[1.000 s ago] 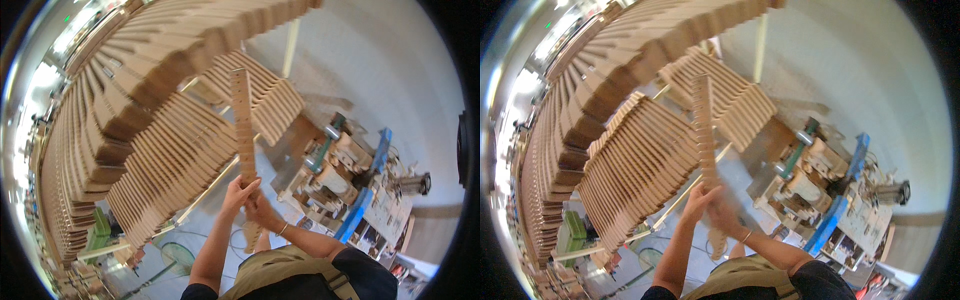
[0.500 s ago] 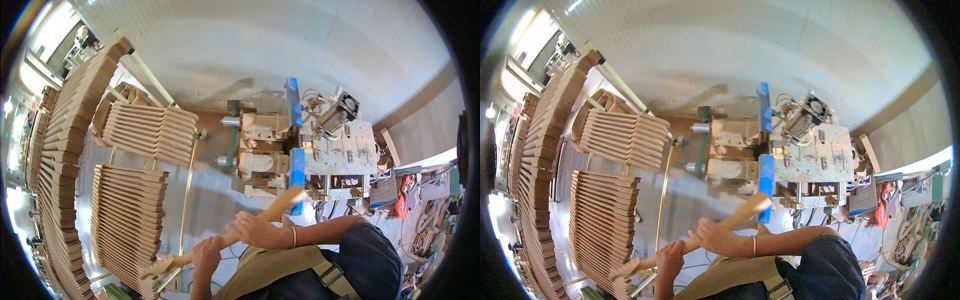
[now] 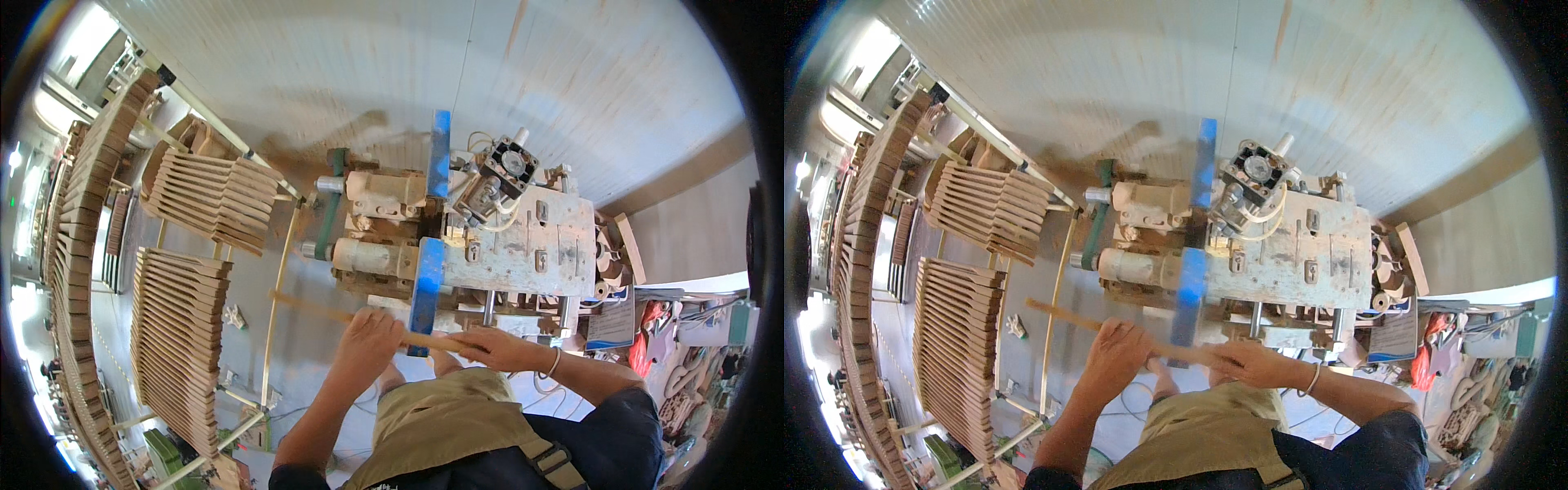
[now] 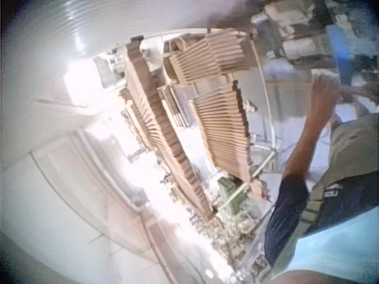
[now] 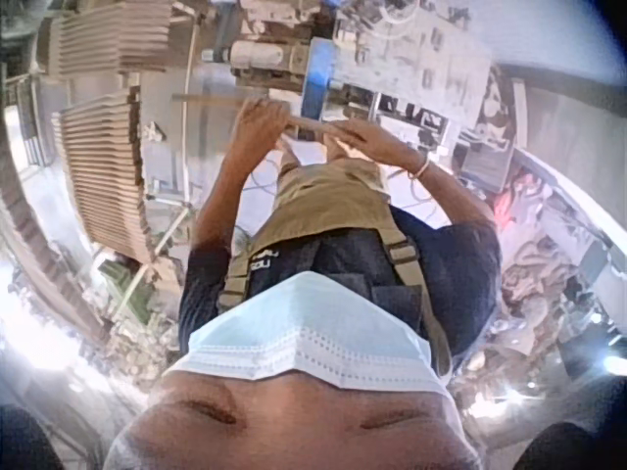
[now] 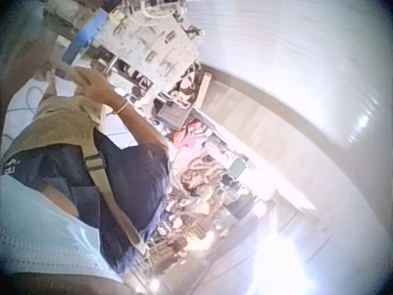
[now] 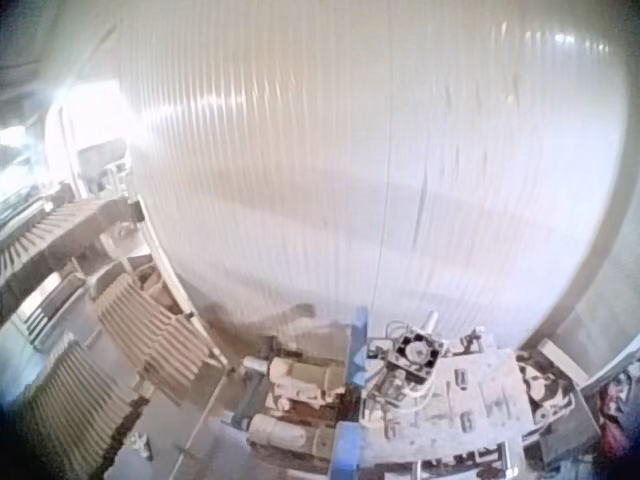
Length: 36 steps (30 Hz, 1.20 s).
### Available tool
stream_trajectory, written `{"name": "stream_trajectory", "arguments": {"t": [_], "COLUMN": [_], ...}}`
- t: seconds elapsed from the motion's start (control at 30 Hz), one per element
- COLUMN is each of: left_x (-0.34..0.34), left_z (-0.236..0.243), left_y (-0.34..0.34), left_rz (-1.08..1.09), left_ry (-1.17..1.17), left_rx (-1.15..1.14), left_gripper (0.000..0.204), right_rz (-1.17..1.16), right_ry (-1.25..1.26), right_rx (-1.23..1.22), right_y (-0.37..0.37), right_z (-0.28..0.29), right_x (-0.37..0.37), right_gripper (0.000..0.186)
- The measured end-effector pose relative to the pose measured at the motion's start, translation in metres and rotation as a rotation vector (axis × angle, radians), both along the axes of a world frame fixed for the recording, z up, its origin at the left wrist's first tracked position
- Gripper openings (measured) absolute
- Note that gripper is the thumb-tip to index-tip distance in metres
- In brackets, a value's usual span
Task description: The person repeatedly picks up wooden pieces from a vertical rack and places them onto a shaping machine. They use a blue push block to guide the wood through the machine, then return the shaped pieces to the rack. This cycle is performed multiple times throughout the video.
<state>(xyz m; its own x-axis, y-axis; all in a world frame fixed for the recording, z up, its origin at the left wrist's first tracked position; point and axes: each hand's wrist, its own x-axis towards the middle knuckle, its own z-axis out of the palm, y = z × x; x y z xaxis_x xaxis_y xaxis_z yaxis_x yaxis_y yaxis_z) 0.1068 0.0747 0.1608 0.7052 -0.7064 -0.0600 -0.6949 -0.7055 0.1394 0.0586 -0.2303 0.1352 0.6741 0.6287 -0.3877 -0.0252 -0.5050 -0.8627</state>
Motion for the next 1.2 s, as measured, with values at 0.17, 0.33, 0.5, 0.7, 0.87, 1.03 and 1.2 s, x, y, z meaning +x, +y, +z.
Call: {"name": "stream_trajectory", "arguments": {"t": [0.17, 0.33, 0.5, 0.7, 0.87, 1.03, 1.2], "left_x": [0.023, 0.014, -0.017, -0.017, -0.017, -0.016, -0.017], "left_z": [-0.024, -0.102, -0.156, -0.165, -0.165, -0.173, -0.173], "left_y": [-0.064, -0.099, -0.105, -0.104, -0.106, -0.105, -0.105], "left_rz": [-0.016, 0.290, 0.442, 0.453, 0.446, 0.445, 0.439], "left_ry": [-0.130, -0.236, -0.006, -0.015, -0.089, -0.129, -0.146], "left_rx": [-0.105, -0.581, -0.487, -0.455, -0.467, -0.522, -0.520], "left_gripper": [0.026, 0.053, 0.065, 0.059, 0.058, 0.063, 0.063], "right_rz": [-0.158, -0.338, -0.451, -0.441, -0.456, -0.398, -0.377], "right_ry": [-0.097, 0.052, 0.111, -0.023, -0.364, -0.673, -0.832], "right_rx": [-0.041, -0.056, -0.019, -0.130, -0.174, -0.224, -0.290], "right_y": [-0.061, -0.114, -0.139, -0.152, -0.145, -0.130, -0.123], "right_z": [-0.021, -0.030, -0.061, -0.097, -0.125, -0.131, -0.137], "right_x": [0.009, 0.058, 0.092, 0.121, 0.131, 0.135, 0.134], "right_gripper": [0.048, 0.047, 0.045, 0.042, 0.038, 0.046, 0.047]}}
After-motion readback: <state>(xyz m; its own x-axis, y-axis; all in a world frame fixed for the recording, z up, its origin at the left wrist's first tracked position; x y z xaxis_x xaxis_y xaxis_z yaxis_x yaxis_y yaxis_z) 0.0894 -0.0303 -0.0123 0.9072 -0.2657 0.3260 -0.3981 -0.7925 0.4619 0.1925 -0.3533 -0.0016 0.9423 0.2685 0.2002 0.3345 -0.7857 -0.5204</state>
